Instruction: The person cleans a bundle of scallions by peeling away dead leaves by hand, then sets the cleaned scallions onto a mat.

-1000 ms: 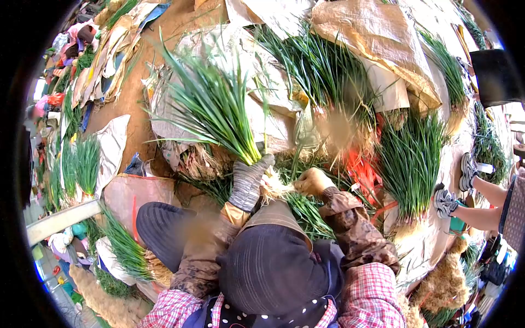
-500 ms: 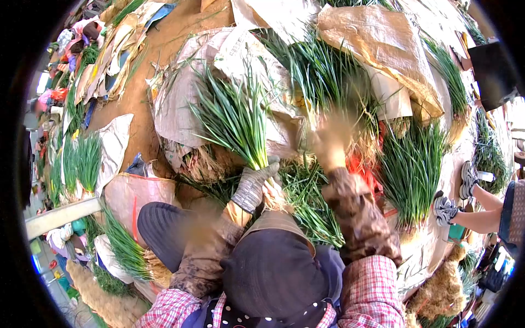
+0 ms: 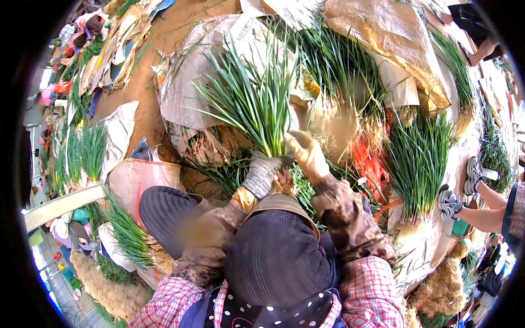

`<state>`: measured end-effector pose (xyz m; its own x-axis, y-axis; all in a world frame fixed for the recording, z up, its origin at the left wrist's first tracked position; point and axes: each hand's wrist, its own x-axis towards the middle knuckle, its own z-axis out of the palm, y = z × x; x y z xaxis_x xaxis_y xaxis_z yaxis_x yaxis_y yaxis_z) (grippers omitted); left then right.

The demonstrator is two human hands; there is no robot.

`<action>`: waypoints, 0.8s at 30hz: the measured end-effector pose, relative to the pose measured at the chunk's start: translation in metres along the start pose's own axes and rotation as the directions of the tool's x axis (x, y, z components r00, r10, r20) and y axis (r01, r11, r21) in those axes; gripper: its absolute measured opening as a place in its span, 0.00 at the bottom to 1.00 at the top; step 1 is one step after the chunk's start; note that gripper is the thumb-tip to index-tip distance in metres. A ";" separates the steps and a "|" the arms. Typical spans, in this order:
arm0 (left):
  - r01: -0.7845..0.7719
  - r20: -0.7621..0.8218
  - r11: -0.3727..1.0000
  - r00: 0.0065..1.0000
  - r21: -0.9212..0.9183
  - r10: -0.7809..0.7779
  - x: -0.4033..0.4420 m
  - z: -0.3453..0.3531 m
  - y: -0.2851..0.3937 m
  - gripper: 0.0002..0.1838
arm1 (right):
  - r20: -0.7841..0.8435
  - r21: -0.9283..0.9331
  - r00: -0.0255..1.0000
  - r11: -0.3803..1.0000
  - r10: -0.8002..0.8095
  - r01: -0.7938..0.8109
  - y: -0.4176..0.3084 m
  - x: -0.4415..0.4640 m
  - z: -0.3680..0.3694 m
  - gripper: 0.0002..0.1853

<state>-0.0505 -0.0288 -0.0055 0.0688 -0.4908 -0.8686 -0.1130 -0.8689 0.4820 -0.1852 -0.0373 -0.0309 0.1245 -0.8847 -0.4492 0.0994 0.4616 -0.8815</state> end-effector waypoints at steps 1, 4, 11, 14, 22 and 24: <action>-0.041 -0.032 0.998 0.999 -0.047 0.039 0.000 0.001 -0.004 0.18 | -0.056 0.111 0.997 0.993 0.057 -0.051 0.006 0.011 0.004 0.22; -0.087 -0.077 0.995 0.993 -0.039 0.084 -0.009 0.000 -0.001 0.20 | -0.152 0.015 0.980 0.992 0.129 -0.128 0.001 0.008 0.005 0.10; -0.412 -0.118 0.825 0.909 -0.387 0.399 0.007 -0.002 -0.027 0.09 | 0.134 -0.823 0.930 0.562 0.342 -0.088 0.045 -0.026 -0.053 0.12; -0.275 -0.025 0.825 0.953 -0.493 0.303 0.016 0.001 -0.028 0.10 | -0.294 -0.834 0.937 0.529 -0.188 -0.156 0.023 0.016 -0.065 0.13; -0.173 0.091 0.892 0.969 -0.418 0.230 0.007 -0.008 -0.016 0.16 | -0.208 -0.717 0.976 0.688 -0.059 -0.111 0.049 0.142 -0.129 0.15; -0.186 0.116 0.871 0.957 -0.456 0.265 0.009 -0.009 -0.022 0.15 | -0.189 -0.665 0.971 0.747 -0.144 -0.018 0.064 0.126 -0.132 0.11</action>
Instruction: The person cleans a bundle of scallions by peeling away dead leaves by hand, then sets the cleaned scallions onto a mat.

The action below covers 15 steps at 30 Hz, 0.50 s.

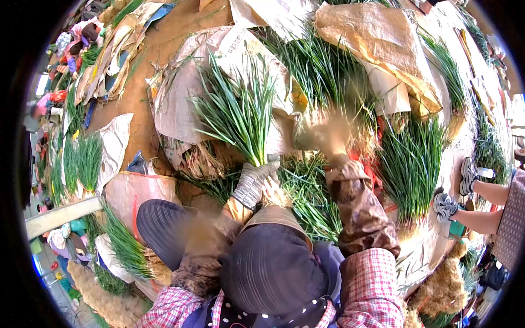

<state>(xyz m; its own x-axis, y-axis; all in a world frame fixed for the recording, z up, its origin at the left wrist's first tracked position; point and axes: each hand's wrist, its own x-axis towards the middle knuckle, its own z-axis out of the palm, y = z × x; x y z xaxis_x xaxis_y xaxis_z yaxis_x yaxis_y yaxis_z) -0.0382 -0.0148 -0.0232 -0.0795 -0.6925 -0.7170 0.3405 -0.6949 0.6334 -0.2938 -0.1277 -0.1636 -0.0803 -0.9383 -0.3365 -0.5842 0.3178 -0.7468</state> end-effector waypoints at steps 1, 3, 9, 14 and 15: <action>-0.013 0.026 1.000 1.000 -0.016 0.013 0.001 0.000 -0.001 0.15 | -0.029 0.032 0.999 0.999 -0.019 0.020 -0.003 -0.014 -0.001 0.10; -0.013 0.056 1.000 0.998 -0.025 0.014 -0.001 0.004 0.001 0.15 | -0.200 0.039 0.974 0.992 -0.107 0.117 -0.008 -0.022 0.001 0.09; -0.028 0.047 1.000 0.998 -0.012 0.029 0.001 0.008 -0.002 0.15 | -0.125 -0.073 0.989 0.995 -0.078 0.070 -0.063 0.018 -0.029 0.14; -0.070 0.074 0.996 0.995 0.046 0.067 -0.008 0.013 0.011 0.17 | 0.162 -0.448 0.985 0.884 -0.064 0.131 -0.100 0.066 -0.031 0.14; -0.079 0.064 0.996 0.995 0.039 0.076 -0.006 0.013 0.013 0.16 | 0.156 -0.355 0.987 0.930 -0.043 0.097 -0.107 0.057 -0.035 0.14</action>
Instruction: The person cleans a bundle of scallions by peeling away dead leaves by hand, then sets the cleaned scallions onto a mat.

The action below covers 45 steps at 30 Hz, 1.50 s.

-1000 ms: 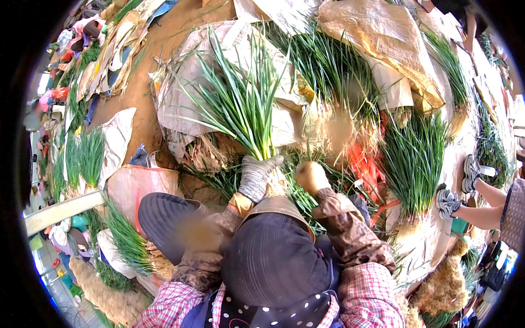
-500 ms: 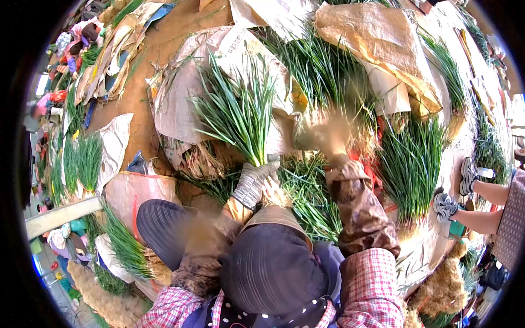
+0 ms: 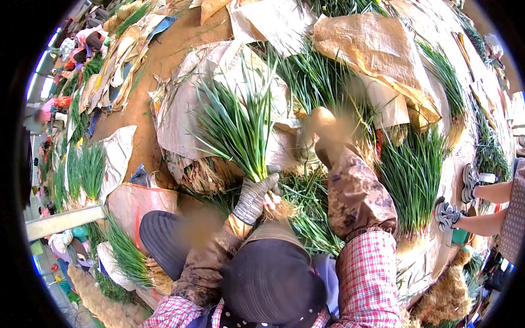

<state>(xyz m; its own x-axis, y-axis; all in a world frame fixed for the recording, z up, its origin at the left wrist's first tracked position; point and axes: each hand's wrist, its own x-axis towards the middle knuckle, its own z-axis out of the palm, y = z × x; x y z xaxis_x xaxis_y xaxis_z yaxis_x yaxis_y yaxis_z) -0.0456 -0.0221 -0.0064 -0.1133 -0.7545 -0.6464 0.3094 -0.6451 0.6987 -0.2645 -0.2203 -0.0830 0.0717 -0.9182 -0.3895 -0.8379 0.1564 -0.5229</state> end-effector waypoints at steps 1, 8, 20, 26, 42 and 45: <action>-0.003 -0.010 1.000 1.000 -0.007 0.003 0.002 0.000 0.000 0.15 | 0.001 0.106 1.000 0.994 0.022 -0.022 -0.009 -0.010 -0.007 0.14; 0.080 -0.126 0.997 0.989 0.016 -0.077 0.006 0.006 -0.009 0.11 | 0.192 0.511 0.954 0.807 0.230 -0.297 -0.041 -0.130 -0.003 0.15; 0.087 -0.027 0.996 0.996 0.013 -0.086 -0.004 0.011 -0.005 0.10 | 0.272 0.962 0.949 -0.034 0.160 -0.270 -0.052 -0.191 0.065 0.07; 0.121 -0.085 0.991 0.990 0.064 -0.115 -0.003 0.011 -0.010 0.13 | 0.263 0.956 0.959 0.107 0.107 -0.274 -0.044 -0.182 0.077 0.07; -0.099 -0.247 0.990 0.961 0.103 0.122 0.010 0.003 -0.030 0.10 | 0.236 0.911 0.939 0.280 0.249 -0.303 -0.049 -0.162 0.093 0.07; -0.132 -0.284 0.979 0.944 0.153 0.171 0.011 -0.001 -0.029 0.11 | 0.327 0.929 0.918 0.100 0.225 -0.355 -0.063 -0.170 0.083 0.12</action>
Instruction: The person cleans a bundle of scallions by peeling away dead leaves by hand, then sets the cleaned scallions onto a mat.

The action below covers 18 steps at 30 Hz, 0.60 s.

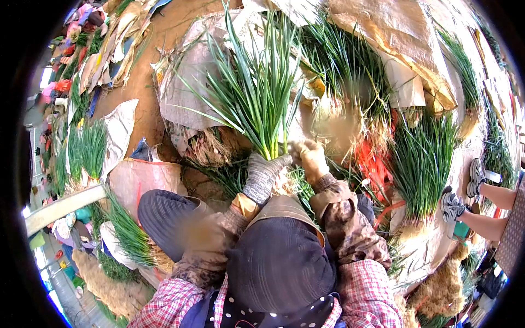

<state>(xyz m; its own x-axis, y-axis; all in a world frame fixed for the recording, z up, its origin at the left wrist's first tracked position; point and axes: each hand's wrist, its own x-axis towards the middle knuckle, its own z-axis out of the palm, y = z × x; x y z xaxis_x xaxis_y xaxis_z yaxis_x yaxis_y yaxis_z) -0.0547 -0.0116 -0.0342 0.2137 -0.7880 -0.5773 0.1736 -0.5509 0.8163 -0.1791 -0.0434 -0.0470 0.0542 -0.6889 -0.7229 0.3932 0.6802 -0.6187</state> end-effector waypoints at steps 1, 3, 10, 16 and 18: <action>0.057 -0.013 0.996 0.998 0.075 -0.056 -0.005 -0.003 0.009 0.11 | -0.009 0.215 0.999 0.976 -0.033 0.034 -0.002 -0.005 0.009 0.13; 0.315 -0.011 0.914 0.946 0.256 -0.323 -0.004 -0.004 0.022 0.14 | 0.049 0.085 0.997 0.995 -0.063 0.059 -0.008 0.001 0.009 0.13; 0.221 0.006 0.945 0.973 0.240 -0.230 -0.013 -0.004 0.026 0.08 | -0.017 -0.380 0.997 0.923 -0.070 0.058 0.016 0.022 -0.008 0.14; 0.298 0.123 0.913 0.932 0.279 -0.342 -0.003 -0.014 0.023 0.07 | 0.113 -0.439 0.962 0.855 -0.250 0.274 0.034 0.015 -0.012 0.12; 0.168 0.143 0.969 0.970 0.183 -0.196 -0.010 -0.015 0.017 0.10 | 0.083 -0.740 0.923 0.597 -0.376 0.310 0.022 0.001 -0.012 0.07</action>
<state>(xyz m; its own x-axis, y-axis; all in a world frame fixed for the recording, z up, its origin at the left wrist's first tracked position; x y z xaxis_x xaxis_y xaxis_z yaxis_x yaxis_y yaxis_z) -0.0397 -0.0094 -0.0145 0.0361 -0.6960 -0.7171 0.0280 -0.7166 0.6969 -0.1811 -0.0263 -0.0652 -0.0217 -0.9123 -0.4090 -0.4278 0.3782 -0.8209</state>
